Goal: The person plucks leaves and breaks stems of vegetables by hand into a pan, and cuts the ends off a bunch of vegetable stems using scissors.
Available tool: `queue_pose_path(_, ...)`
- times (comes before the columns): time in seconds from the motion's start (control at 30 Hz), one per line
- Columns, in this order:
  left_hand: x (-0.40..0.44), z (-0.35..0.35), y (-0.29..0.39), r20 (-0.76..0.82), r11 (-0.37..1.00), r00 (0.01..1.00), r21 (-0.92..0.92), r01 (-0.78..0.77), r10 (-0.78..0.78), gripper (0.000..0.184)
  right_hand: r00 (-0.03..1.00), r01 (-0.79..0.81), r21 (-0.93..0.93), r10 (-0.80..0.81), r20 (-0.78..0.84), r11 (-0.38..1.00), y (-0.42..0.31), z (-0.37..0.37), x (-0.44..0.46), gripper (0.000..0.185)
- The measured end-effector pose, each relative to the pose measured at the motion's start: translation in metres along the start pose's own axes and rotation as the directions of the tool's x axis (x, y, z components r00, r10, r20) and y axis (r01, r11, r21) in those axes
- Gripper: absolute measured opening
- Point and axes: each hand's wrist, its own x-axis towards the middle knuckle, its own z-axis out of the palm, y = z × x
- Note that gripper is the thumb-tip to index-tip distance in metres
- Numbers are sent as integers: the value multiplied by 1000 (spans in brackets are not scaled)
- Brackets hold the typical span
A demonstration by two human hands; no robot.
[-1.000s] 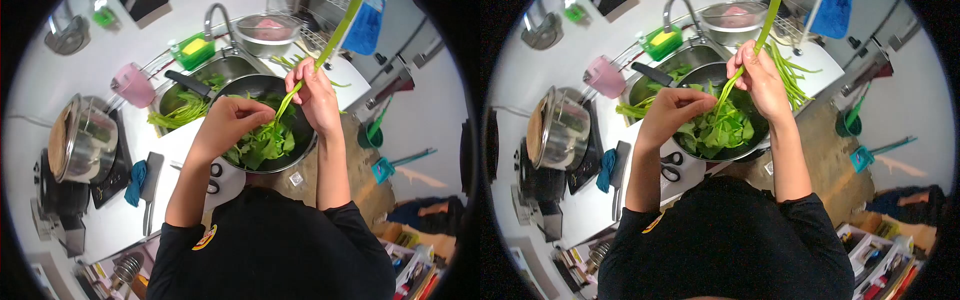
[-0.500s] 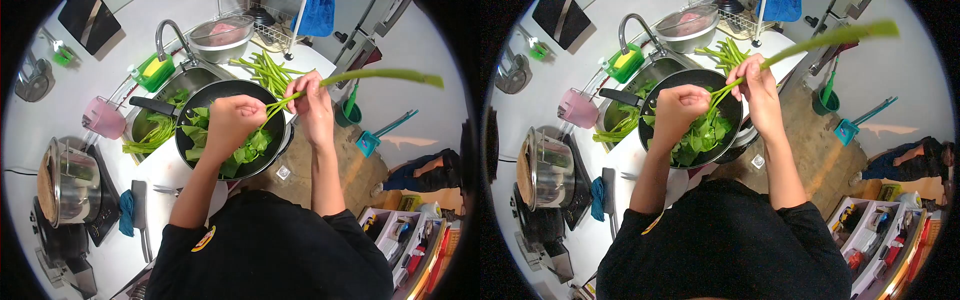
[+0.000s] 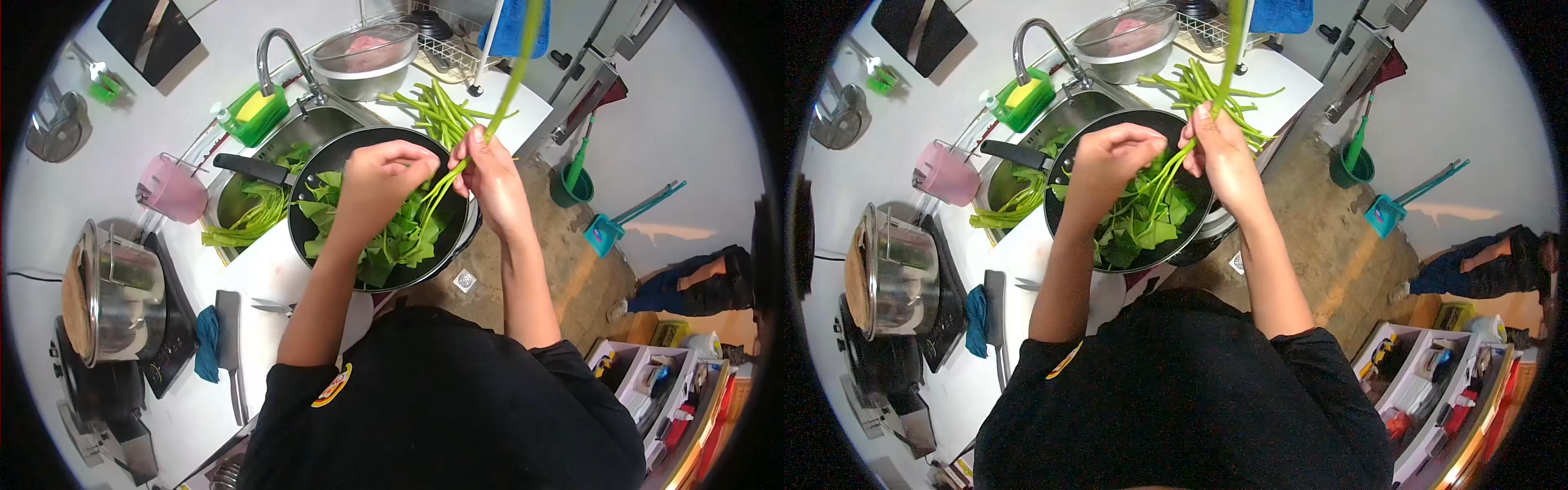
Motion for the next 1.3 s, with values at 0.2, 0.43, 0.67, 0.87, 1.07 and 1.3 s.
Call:
queue_pose_path(0.2, -5, 2, 0, 152, 998, 987, 14, 56, -57, 20, 1000, 3, -164, -8, -26, 986, 0, 5, 2, 29)
queue_pose_path(0.43, -7, -1, 5, 78, 964, 993, 259, 63, -86, 17, 998, 46, -301, -55, -19, 952, -3, 11, 4, 28)
queue_pose_path(0.67, -2, 7, -25, -229, 952, 971, -307, 1, -74, 15, 944, 294, 111, -270, -190, 949, 16, 26, 6, 28)
queue_pose_path(0.87, -8, -41, -24, -163, 980, 978, -168, 106, -133, 18, 967, 205, 465, -104, -233, 861, 10, -4, 12, 26)
queue_pose_path(1.07, -14, -46, -2, 16, 957, 995, 276, 91, -99, 24, 978, 170, 351, -112, -178, 921, 5, -7, 16, 26)
queue_pose_path(1.3, -14, -9, 13, 120, 963, 979, 237, 131, -163, 22, 970, 239, 266, -220, -101, 934, 5, 10, 19, 23)
